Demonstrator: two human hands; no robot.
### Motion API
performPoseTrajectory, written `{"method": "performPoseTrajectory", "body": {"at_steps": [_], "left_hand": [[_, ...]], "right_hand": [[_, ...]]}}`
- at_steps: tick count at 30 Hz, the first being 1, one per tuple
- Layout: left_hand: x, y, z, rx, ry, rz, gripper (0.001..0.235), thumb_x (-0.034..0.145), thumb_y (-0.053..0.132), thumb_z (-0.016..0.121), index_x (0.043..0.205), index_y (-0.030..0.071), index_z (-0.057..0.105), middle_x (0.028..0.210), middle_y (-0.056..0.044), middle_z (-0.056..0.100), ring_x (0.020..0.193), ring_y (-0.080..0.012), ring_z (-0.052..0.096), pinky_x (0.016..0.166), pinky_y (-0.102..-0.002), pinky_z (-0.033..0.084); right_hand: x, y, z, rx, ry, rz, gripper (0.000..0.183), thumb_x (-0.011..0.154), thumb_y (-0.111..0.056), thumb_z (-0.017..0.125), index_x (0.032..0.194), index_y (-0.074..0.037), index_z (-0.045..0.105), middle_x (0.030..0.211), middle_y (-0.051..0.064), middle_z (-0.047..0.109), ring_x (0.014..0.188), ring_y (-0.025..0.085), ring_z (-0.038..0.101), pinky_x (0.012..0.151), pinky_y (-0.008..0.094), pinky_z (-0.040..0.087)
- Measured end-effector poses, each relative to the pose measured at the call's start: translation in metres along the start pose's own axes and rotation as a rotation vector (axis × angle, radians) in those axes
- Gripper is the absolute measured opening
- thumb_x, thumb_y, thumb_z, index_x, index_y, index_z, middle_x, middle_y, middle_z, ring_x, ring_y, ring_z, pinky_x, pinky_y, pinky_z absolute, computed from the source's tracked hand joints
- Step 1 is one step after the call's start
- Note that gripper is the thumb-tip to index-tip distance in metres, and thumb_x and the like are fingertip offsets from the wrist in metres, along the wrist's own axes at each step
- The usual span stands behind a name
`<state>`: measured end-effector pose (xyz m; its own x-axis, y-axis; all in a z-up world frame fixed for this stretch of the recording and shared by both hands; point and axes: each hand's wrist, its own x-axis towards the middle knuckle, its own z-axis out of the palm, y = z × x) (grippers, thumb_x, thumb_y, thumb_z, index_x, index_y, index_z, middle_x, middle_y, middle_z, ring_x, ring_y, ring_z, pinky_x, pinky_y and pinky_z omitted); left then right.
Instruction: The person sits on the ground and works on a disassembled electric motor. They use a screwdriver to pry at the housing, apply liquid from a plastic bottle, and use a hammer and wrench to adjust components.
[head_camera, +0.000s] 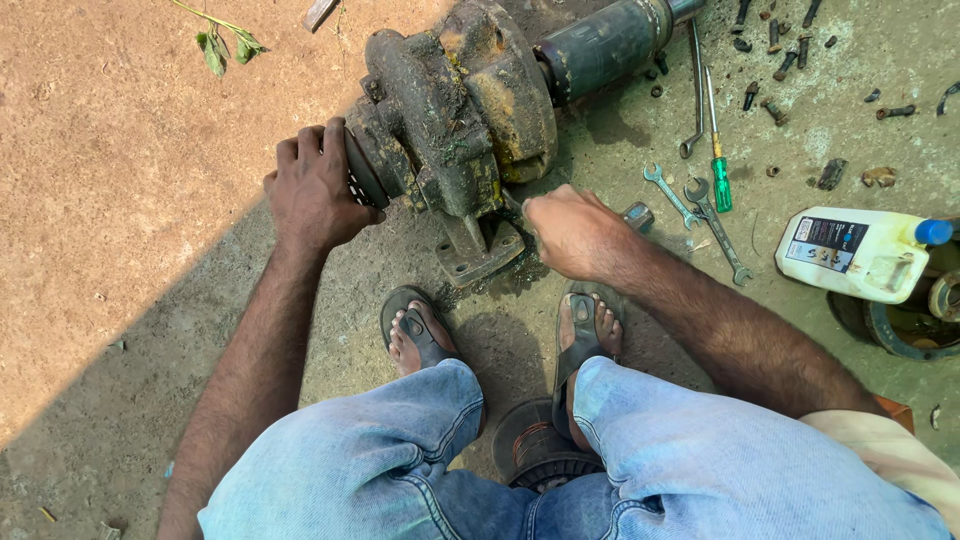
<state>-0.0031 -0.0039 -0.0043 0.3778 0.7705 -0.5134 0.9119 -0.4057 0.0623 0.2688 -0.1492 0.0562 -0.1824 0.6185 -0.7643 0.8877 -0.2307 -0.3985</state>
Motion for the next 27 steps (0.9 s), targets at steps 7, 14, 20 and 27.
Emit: {"method": "performPoseTrajectory", "body": {"at_steps": [7,14,20,27], "left_hand": [[-0.001,0.001,0.004,0.002,-0.005,-0.018,0.127,0.051,0.039,0.102,0.155,0.015,0.033,0.141,-0.017,0.048,0.133,-0.0374,0.043,0.099,-0.065,0.048],[0.005,0.004,-0.004,0.011,0.001,-0.032,0.126,0.053,0.039,0.102,0.156,0.015,0.033,0.141,-0.017,0.048,0.132,-0.0375,0.044,0.099,-0.067,0.048],[0.000,0.002,0.002,0.008,0.008,-0.012,0.128,0.053,0.042,0.102,0.156,0.012,0.032,0.142,-0.018,0.048,0.132,-0.0382,0.045,0.101,-0.068,0.047],[-0.003,0.007,-0.023,-0.016,-0.039,0.086,0.132,0.055,0.050,0.100,0.157,0.009,0.028,0.146,-0.020,0.044,0.132,-0.0406,0.042,0.096,-0.072,0.045]], "right_hand": [[0.019,0.010,-0.015,0.101,-0.071,0.001,0.035,0.092,0.003,0.061,0.127,0.001,0.066,0.123,0.025,0.069,0.106,0.033,0.073,0.099,0.044,0.059],[0.006,-0.005,-0.022,0.141,-0.057,0.013,0.032,0.095,0.004,0.057,0.126,0.004,0.065,0.122,0.027,0.069,0.108,0.032,0.073,0.098,0.043,0.061],[0.006,-0.004,-0.002,0.088,-0.022,0.062,0.031,0.092,0.007,0.059,0.122,0.006,0.067,0.116,0.027,0.072,0.111,0.034,0.071,0.096,0.043,0.060],[-0.003,0.007,0.010,0.155,0.165,-0.039,0.046,0.088,0.001,0.062,0.133,0.003,0.064,0.117,0.026,0.073,0.108,0.035,0.074,0.104,0.044,0.057]]}}
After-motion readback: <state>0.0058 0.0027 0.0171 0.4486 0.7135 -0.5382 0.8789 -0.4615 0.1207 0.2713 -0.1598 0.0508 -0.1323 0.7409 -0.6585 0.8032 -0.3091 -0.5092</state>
